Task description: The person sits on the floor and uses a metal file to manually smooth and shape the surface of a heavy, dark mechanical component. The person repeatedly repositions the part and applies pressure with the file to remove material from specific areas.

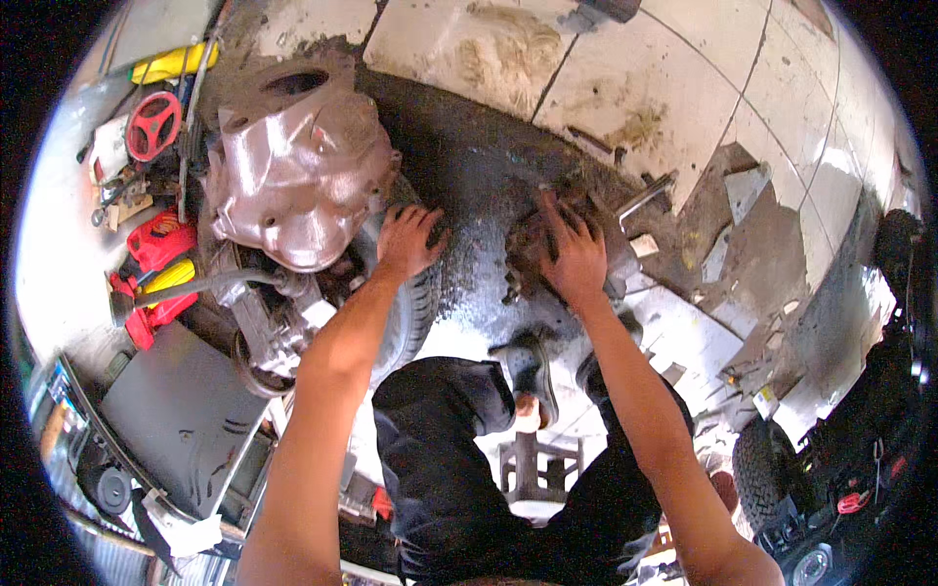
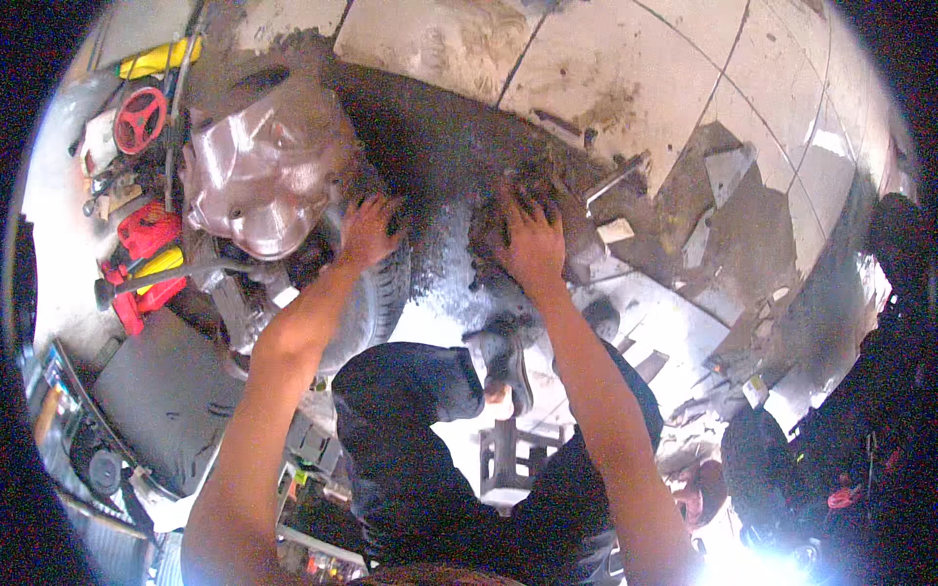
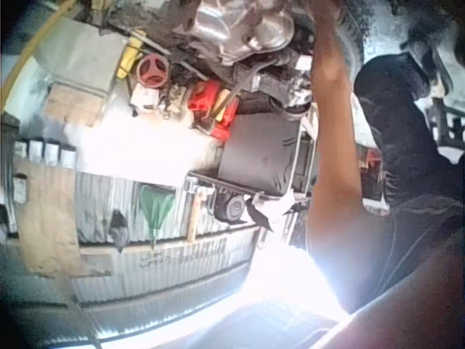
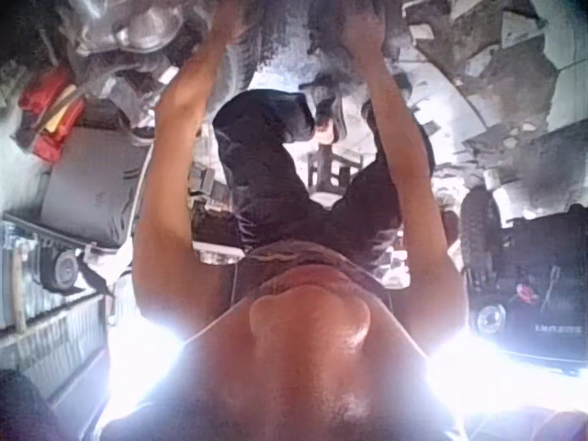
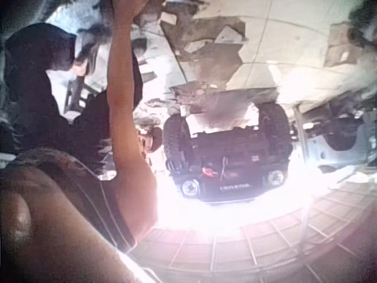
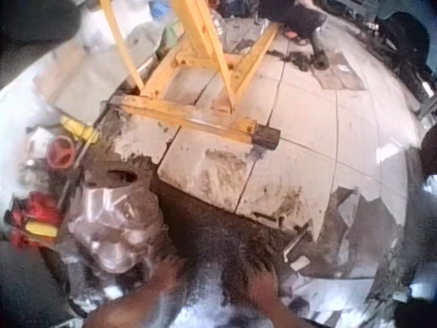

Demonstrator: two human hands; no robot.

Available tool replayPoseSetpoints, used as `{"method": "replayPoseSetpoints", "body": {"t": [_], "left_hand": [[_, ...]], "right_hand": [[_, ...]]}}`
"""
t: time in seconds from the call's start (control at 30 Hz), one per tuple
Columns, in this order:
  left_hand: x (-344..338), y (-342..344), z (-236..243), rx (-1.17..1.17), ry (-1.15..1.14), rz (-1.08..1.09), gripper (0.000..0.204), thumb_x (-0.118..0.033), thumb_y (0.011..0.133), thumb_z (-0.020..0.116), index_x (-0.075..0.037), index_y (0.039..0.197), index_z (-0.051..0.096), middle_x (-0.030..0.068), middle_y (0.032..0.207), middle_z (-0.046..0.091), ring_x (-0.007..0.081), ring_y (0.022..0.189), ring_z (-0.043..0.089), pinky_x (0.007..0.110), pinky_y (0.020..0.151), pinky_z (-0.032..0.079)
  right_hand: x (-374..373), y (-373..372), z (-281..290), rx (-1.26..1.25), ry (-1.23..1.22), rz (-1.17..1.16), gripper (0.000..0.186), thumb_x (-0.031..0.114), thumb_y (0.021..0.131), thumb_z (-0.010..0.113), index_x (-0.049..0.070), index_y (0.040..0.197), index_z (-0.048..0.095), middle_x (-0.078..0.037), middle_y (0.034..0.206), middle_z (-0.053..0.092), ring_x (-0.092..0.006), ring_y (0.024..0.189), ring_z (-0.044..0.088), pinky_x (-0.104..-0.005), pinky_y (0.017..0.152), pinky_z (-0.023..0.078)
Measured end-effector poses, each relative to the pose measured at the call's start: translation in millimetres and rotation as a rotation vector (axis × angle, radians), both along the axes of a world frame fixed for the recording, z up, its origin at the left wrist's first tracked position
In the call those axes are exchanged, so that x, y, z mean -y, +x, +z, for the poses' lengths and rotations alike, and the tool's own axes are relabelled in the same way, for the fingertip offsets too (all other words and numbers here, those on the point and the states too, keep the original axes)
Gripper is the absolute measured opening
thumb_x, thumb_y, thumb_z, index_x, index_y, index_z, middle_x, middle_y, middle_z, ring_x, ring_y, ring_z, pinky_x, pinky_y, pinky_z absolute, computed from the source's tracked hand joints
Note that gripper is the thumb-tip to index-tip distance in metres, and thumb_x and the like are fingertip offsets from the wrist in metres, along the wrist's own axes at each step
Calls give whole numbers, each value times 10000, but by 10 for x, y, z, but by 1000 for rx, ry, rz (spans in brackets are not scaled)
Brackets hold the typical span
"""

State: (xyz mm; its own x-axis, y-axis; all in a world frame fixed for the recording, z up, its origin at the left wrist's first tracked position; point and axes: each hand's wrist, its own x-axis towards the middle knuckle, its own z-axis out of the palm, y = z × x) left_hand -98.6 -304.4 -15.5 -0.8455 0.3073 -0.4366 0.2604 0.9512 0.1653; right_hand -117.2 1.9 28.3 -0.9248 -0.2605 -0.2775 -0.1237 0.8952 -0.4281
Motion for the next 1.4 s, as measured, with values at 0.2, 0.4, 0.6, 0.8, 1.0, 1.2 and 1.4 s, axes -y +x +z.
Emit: {"method": "replayPoseSetpoints", "body": {"t": [0.2,0.4,0.6,0.8,1.0,1.2,1.4], "left_hand": [[22,-46,-21,40,24,-92,576,-473,827,631,-142,1296,578,78,1241,608,244,1257,474,505,1085,298],[-11,-32,-5,43,52,-124,583,-471,806,662,-128,1271,589,97,1269,583,288,1258,473,523,1060,326],[-83,-74,110,-6,40,-71,619,-557,852,611,-130,1299,574,117,1312,555,303,1315,431,555,1085,307],[-302,21,102,34,34,202,698,-653,882,516,-153,1368,536,120,1456,471,310,1383,376,577,1104,281],[-1319,480,455,426,448,581,576,-481,890,612,-109,1328,564,202,1330,568,391,1237,522,444,1057,403],[-1927,950,725,323,473,677,690,-300,886,642,-44,1463,362,207,1474,416,366,1352,408,427,1083,391],[-2299,853,946,231,126,339,948,-335,826,727,43,1503,182,245,1549,252,386,1450,228,425,1158,311]], "right_hand": [[-65,13,3,-37,-33,41,762,221,753,717,230,1457,424,-96,1266,618,-284,1242,515,-516,1092,345],[-77,77,-12,42,55,60,813,369,790,701,247,1505,336,-88,1293,603,-285,1265,503,-534,1098,344],[-103,71,-51,-13,-56,53,717,267,770,693,265,1441,441,-100,1235,635,-315,1188,550,-497,1032,419],[-122,69,-69,-82,-137,111,538,256,803,651,225,1333,564,-117,1187,664,-358,1164,566,-530,978,454],[-351,325,15,-44,-322,41,447,106,826,602,120,1273,601,-134,1252,628,-395,1212,507,-498,1031,410],[-627,803,357,-47,-152,263,507,122,842,599,123,1346,537,-119,1394,533,-397,1351,388,-519,1139,298],[-774,841,566,134,89,64,725,149,830,621,203,1500,350,-44,1540,375,-393,1455,221,-568,1179,180]]}}
